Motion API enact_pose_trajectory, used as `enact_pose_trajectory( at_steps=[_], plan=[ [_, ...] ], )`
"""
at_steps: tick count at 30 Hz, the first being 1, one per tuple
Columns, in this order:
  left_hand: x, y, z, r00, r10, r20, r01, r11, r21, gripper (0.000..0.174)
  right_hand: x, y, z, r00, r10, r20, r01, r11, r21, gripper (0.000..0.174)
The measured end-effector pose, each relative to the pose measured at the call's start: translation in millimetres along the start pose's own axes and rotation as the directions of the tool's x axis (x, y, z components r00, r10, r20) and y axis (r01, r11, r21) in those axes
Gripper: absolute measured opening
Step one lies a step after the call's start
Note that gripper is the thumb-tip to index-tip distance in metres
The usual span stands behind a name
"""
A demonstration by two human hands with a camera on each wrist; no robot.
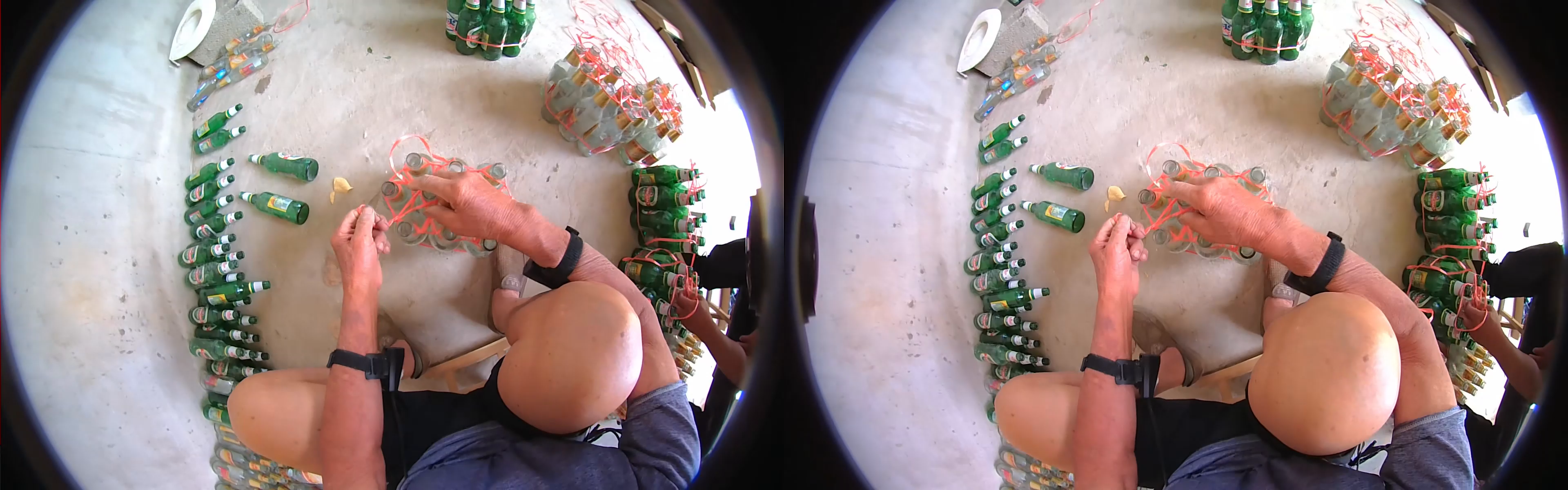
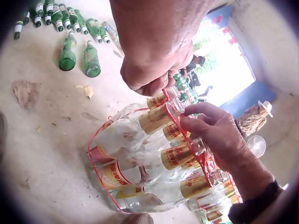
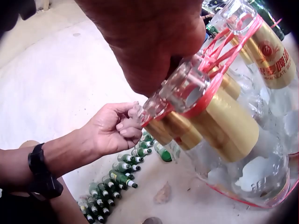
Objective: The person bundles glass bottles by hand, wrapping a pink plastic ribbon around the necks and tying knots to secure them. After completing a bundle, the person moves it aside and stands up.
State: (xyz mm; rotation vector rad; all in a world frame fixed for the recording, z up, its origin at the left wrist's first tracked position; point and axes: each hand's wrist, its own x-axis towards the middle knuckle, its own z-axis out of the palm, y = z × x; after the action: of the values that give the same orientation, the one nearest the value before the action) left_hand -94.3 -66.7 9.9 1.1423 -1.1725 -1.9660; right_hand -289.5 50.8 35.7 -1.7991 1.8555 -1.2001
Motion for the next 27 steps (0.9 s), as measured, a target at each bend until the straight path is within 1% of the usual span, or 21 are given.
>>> enact_pose_trajectory(
  at_steps=[1, 3, 4, 6, 7, 9, 10, 12, 13, 15, 17, 18, 21, 24, 25, 27],
  plan=[
    [-1, 1, 0, 1.0, 0.003, 0.016, -0.003, 1.0, 0.022, 0.017, 0, -2, -8, 1.0, 0.016, 0.0, -0.016, 1.0, -0.003, 0.033],
    [-2, 7, 1, 1.0, 0.022, -0.004, -0.022, 0.999, 0.035, 0.013, -2, -7, -30, 0.999, 0.049, 0.009, -0.049, 0.999, -0.005, 0.032],
    [-4, 10, 1, 0.999, 0.031, -0.018, -0.031, 0.999, 0.041, 0.014, -6, -4, -39, 0.995, 0.094, 0.021, -0.094, 0.995, -0.025, 0.033],
    [-8, 15, 4, 0.983, 0.156, -0.093, -0.139, 0.976, 0.165, 0.02, -18, 1, -55, 0.981, 0.189, 0.039, -0.187, 0.98, -0.065, 0.034],
    [-9, 18, 6, 0.968, 0.222, -0.121, -0.19, 0.955, 0.229, 0.026, -21, 0, -58, 0.98, 0.192, 0.05, -0.188, 0.979, -0.078, 0.035],
    [-14, 29, 8, 0.949, 0.243, -0.2, -0.183, 0.943, 0.276, 0.032, -31, -6, -62, 0.978, 0.201, 0.062, -0.194, 0.976, -0.103, 0.038],
    [-16, 35, 9, 0.938, 0.252, -0.237, -0.177, 0.938, 0.299, 0.035, -36, -7, -62, 0.979, 0.191, 0.077, -0.177, 0.971, -0.162, 0.04],
    [-15, 46, 7, 0.927, 0.282, -0.25, -0.217, 0.941, 0.258, 0.033, -44, -8, -59, 0.979, 0.171, 0.113, -0.134, 0.952, -0.276, 0.044],
    [-14, 51, 5, 0.92, 0.295, -0.258, -0.236, 0.943, 0.236, 0.032, -48, -7, -59, 0.981, 0.161, 0.107, -0.127, 0.956, -0.265, 0.045],
    [-16, 68, 7, 0.93, 0.298, -0.214, -0.272, 0.952, 0.142, 0.028, -54, -7, -61, 0.985, 0.142, 0.095, -0.115, 0.963, -0.245, 0.049],
    [-32, 97, 23, 0.941, 0.3, -0.158, -0.296, 0.954, 0.044, 0.025, -57, -12, -67, 0.985, 0.145, 0.091, -0.118, 0.961, -0.251, 0.048],
    [-41, 108, 30, 0.942, 0.315, -0.117, -0.314, 0.949, 0.035, 0.022, -58, -14, -69, 0.985, 0.146, 0.089, -0.12, 0.96, -0.254, 0.048],
    [-70, 136, 47, 0.943, 0.333, 0.003, -0.333, 0.943, 0.002, 0.022, -61, -8, -61, 0.982, 0.125, 0.139, -0.057, 0.909, -0.412, 0.048],
    [-89, 156, 47, 0.937, 0.33, 0.116, -0.337, 0.941, 0.045, 0.021, -54, -15, -57, 0.947, 0.219, 0.234, -0.074, 0.859, -0.507, 0.035],
    [-94, 163, 45, 0.933, 0.328, 0.15, -0.34, 0.939, 0.06, 0.021, -53, -14, -55, 0.939, 0.227, 0.258, -0.056, 0.842, -0.536, 0.035],
    [-101, 173, 46, 0.935, 0.321, 0.151, -0.334, 0.94, 0.072, 0.02, -48, -12, -51, 0.919, 0.251, 0.304, -0.024, 0.805, -0.593, 0.036]
  ],
)
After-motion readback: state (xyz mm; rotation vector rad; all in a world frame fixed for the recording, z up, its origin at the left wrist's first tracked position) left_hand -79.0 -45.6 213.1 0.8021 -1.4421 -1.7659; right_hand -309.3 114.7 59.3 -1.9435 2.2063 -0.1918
